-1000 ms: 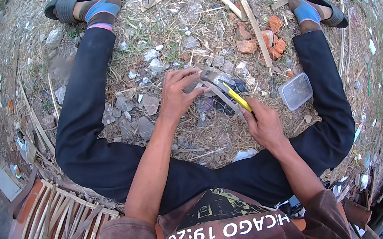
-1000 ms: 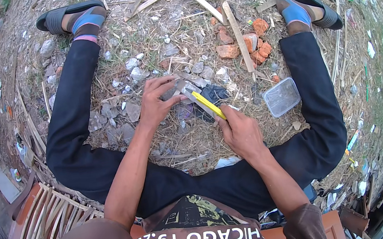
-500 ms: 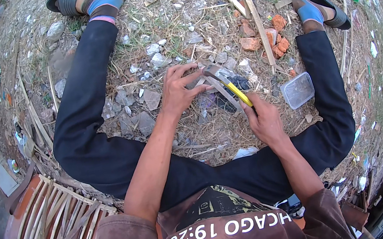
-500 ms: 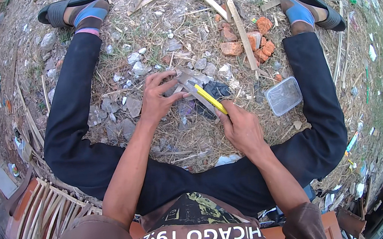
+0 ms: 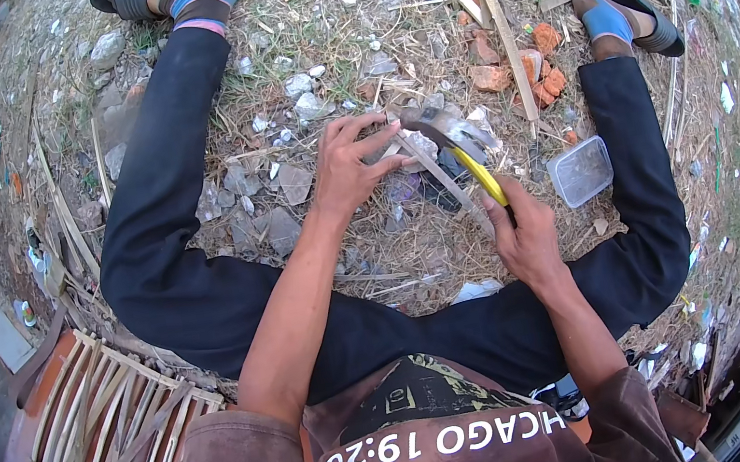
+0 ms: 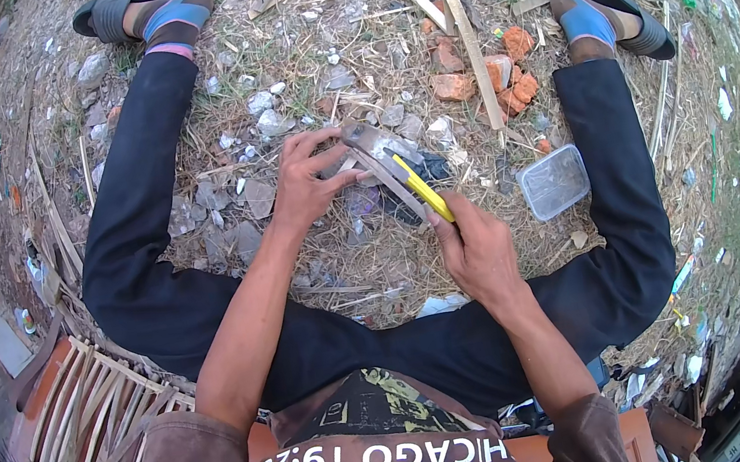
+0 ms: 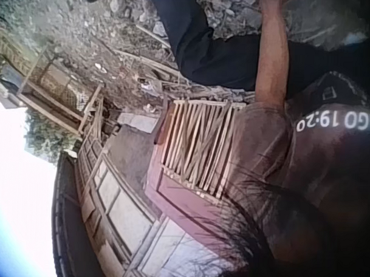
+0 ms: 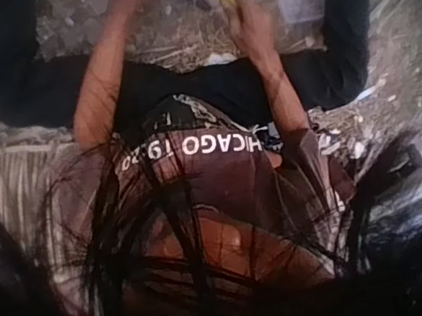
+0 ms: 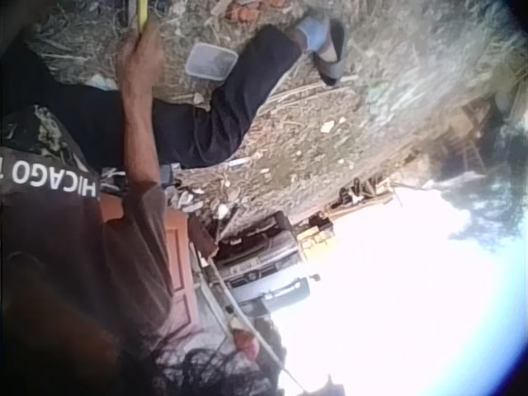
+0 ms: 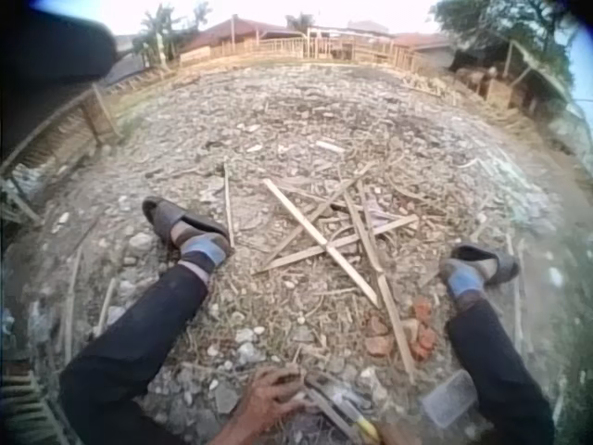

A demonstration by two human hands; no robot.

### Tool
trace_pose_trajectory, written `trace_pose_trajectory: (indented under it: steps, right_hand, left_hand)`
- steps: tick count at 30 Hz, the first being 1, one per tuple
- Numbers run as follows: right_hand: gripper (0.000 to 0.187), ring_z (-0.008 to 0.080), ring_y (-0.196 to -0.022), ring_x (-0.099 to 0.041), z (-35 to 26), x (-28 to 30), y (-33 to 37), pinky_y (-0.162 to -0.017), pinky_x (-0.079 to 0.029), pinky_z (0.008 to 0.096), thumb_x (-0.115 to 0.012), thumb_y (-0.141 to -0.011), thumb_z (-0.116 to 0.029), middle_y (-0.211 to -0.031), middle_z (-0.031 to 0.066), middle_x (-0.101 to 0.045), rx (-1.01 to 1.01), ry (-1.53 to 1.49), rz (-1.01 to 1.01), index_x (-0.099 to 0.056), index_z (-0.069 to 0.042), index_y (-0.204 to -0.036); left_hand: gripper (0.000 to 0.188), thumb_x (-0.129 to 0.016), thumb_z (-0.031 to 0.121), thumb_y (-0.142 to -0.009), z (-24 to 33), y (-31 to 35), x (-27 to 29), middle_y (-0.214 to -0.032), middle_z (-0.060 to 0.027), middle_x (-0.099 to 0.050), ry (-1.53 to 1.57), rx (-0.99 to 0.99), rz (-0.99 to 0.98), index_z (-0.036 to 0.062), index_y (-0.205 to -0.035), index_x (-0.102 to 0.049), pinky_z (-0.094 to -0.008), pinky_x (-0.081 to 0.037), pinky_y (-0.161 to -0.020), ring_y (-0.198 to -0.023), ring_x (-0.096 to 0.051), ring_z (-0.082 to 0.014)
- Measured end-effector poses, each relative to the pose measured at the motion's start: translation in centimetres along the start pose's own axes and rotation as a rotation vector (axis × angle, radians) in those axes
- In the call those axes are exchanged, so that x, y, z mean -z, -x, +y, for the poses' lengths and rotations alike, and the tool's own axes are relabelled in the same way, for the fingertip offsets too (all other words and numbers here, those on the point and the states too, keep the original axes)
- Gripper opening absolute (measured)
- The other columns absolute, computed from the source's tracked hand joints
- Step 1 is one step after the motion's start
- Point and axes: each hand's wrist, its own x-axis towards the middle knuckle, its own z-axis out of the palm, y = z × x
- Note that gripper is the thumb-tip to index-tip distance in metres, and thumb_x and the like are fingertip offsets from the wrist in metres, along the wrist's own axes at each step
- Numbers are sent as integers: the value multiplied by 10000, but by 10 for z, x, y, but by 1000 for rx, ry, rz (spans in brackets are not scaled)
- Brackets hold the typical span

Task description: The person is hammering a small piece of wood on a stone base while sitting on the ground in an outdoor yard.

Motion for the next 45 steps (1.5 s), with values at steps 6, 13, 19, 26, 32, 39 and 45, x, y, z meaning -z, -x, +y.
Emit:
trace_pose_trajectory:
  steps: [6,13,19,26,32,39,45]
  right_hand:
    - [191,392,-608,-626,17,-21,4,-534,-460,457,-621,-986,-147,-739,207,-626,15,142,-29,-590,-41,-1142]
    - [191,400,-578,-610,0,-7,2,-532,-447,465,-603,-999,-152,-681,210,-593,-23,-66,52,-568,-20,-1132]
    - [207,403,-618,-649,13,-28,16,-540,-457,470,-607,-993,-131,-706,234,-613,-200,36,-78,-555,-15,-1156]
    - [173,383,-539,-628,2,-27,19,-493,-450,457,-599,-998,-114,-666,216,-603,-13,-47,129,-548,-10,-1126]
    - [166,445,-540,-598,4,-28,15,-484,-424,507,-544,-1033,-181,-619,226,-578,-174,-47,-14,-499,-21,-1045]
    - [207,485,-551,-597,10,-41,18,-469,-412,511,-520,-1048,-214,-618,261,-572,-253,21,-132,-470,-14,-1027]
    - [221,459,-541,-603,-13,-34,25,-463,-412,487,-500,-1057,-216,-604,232,-557,-203,-166,90,-478,3,-1057]
  left_hand:
    - [505,-893,267,-652,5,-3,1,-1228,-11,-686,0,13,-23,224,-1142,-780,-418,-424,-1047,-1190,-529,-269]
    - [537,-897,245,-644,3,-2,2,-1238,-2,-688,-3,-8,-7,203,-1164,-771,-398,-441,-1032,-1156,-533,-253]
    - [531,-899,247,-643,3,-3,2,-1233,2,-690,-12,-4,-6,208,-1158,-774,-398,-439,-1033,-1151,-532,-256]
    - [514,-895,266,-648,4,-4,2,-1231,-1,-688,-4,-1,-9,208,-1145,-779,-403,-430,-1039,-1160,-530,-261]
    - [494,-891,287,-657,1,2,0,-1236,-19,-684,1,23,-15,225,-1135,-782,-408,-424,-1050,-1177,-529,-266]
    - [495,-892,290,-655,0,-2,0,-1239,-18,-683,-8,7,-26,231,-1134,-783,-406,-423,-1055,-1182,-528,-265]
    - [495,-891,299,-655,0,-2,0,-1239,-10,-682,-2,5,-10,233,-1134,-784,-412,-419,-1052,-1178,-530,-267]
